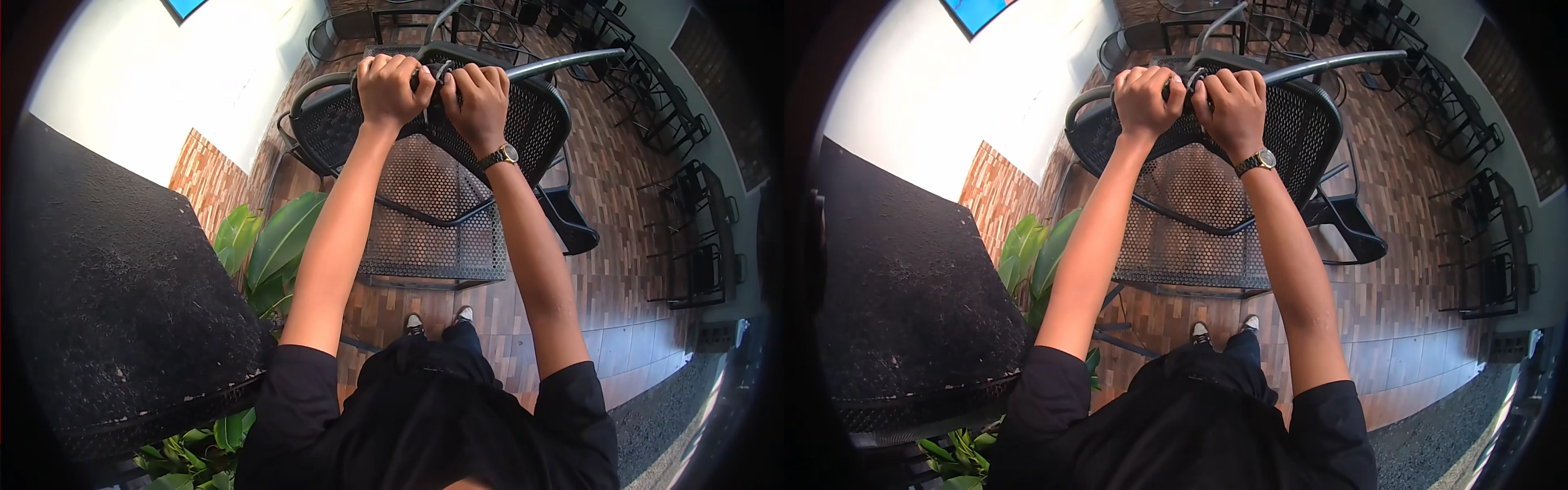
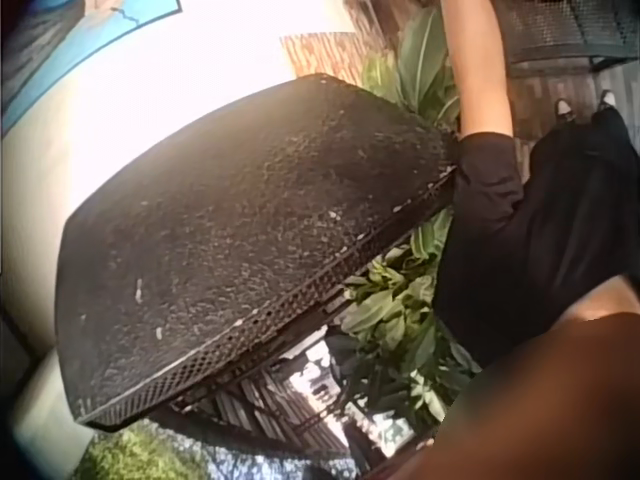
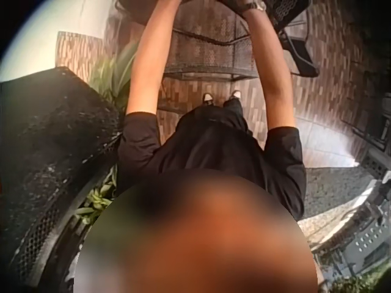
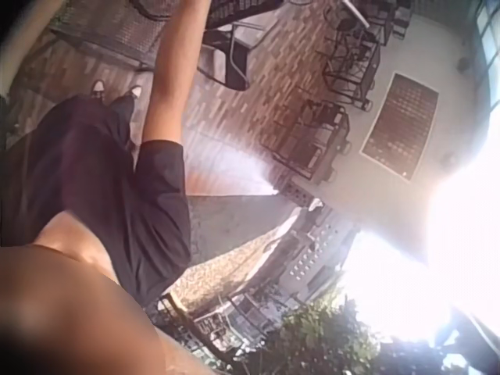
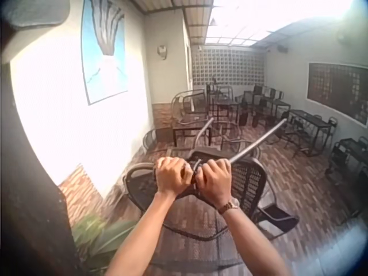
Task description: Repairing a metal mesh chair by adjusting and securing the leg components.
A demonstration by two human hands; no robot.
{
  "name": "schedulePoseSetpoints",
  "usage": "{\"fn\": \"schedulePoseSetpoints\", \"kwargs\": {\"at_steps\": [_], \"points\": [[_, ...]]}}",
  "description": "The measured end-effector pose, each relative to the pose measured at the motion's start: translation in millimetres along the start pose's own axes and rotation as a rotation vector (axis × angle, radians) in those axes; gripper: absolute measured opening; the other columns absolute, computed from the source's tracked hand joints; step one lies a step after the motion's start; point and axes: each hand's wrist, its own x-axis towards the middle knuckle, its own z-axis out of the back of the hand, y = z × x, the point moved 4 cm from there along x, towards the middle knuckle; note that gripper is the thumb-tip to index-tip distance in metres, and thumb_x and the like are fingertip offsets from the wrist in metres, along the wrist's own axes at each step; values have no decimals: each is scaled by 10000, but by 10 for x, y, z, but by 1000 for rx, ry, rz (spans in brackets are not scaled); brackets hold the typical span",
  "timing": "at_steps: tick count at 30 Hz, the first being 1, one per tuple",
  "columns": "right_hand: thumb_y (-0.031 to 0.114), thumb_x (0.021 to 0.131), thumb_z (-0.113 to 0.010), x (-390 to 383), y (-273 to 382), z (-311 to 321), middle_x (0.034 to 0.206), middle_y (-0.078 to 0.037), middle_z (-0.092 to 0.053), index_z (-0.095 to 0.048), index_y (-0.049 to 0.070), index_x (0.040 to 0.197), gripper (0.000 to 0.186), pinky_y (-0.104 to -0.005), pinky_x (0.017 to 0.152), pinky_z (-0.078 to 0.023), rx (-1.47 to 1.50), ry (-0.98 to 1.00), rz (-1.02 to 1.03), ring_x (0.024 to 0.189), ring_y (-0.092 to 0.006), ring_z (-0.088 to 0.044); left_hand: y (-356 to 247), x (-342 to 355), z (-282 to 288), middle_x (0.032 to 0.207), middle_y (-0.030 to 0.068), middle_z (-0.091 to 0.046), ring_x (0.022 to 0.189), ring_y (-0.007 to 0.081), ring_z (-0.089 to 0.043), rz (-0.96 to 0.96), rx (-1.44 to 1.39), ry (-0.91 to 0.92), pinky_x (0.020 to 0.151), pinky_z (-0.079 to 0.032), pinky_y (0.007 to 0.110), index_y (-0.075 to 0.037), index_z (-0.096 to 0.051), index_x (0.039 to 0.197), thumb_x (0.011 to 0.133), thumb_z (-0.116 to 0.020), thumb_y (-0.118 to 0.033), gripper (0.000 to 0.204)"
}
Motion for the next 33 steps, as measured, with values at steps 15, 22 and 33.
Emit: {"fn": "schedulePoseSetpoints", "kwargs": {"at_steps": [15,22,33], "points": [[231,880,-629,-96,99,332,734,-32,-553,-574,106,704,223,-393,837,-448,-33,20,6,765,-247,-551,-270,-61,194,697,27,-673,717,248,-633,15,0,-17,849,-449,414,-109,-687,699,782,-592,-298,227],[235,885,-619,-259,-60,689,749,-38,-580,-588,96,712,224,-390,858,-459,1,52,-55,784,-245,-571,-706,-116,249,783,53,-722,783,252,-672,17,113,127,857,-456,405,-96,-714,777,853,-555,-282,257],[269,865,-638,-432,-401,1253,713,-36,-572,-596,102,678,254,-366,856,-450,135,61,-52,776,-223,-556,-1357,-229,277,779,69,-715,766,266,-663,-4,187,72,853,-455,402,-76,-708,777,836,-529,-266,267]]}}
